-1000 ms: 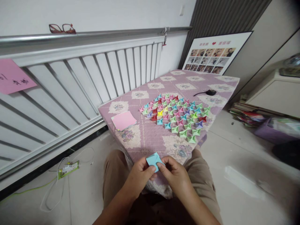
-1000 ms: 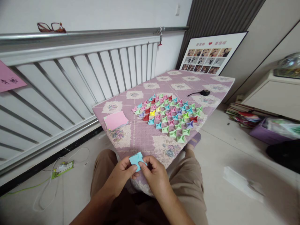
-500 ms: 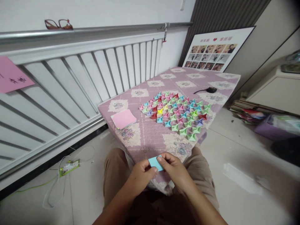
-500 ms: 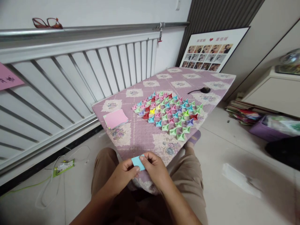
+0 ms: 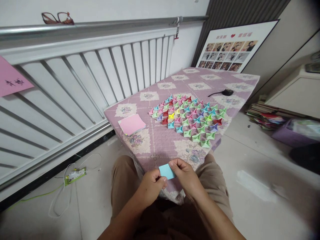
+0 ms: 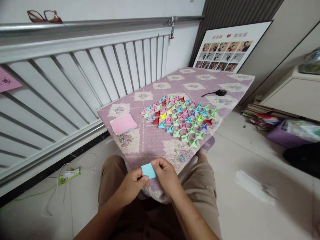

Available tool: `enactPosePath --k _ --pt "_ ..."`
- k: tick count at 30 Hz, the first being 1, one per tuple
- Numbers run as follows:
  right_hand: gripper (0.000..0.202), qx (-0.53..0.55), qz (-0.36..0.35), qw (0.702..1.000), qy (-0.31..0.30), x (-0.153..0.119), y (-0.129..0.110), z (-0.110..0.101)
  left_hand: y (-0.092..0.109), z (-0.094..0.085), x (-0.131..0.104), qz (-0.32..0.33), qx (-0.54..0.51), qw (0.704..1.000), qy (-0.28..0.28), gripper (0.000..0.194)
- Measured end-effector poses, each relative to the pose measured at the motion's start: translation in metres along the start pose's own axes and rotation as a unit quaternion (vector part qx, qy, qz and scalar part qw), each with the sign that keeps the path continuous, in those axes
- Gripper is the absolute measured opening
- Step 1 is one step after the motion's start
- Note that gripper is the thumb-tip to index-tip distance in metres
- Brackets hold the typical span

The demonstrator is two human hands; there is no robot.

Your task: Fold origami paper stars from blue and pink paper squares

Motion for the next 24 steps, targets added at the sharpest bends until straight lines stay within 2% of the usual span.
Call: enactPosePath --k 7,16,21,24 --pt "0.036 -0.046 0.008 0.999 0.005 0.009 0.018 0.003 -0.019 0.003 0.007 -0.062 -0.019 0.998 -0.025 0.019" --pt "0.035 -0.082 -0.008 0.996 0.018 0.012 0.022 0.003 -0.021 0.006 0.01 -0.046 -0.002 0.999 0.001 0.019" --pt "0.031 -0.11 -0.004 0.994 -0.009 0.017 0.025 0.001 -0.026 -0.001 0.009 -0.066 0.015 0.997 -0.023 0.02" --pt "0.029 -0.138 -0.006 0.99 -0.028 0.02 0.026 -0.001 -0.026 -0.019 0.014 -0.008 0.074 0.995 0.06 0.018"
Point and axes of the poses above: each hand's wrist, its own x-axis towards the middle knuckle, its own z-axis out of the palm, y = z × x, the point moved 3 cm from there along x, towards the middle knuckle, and after that the axes turned 1 degree about y, right-handed, at the moved point
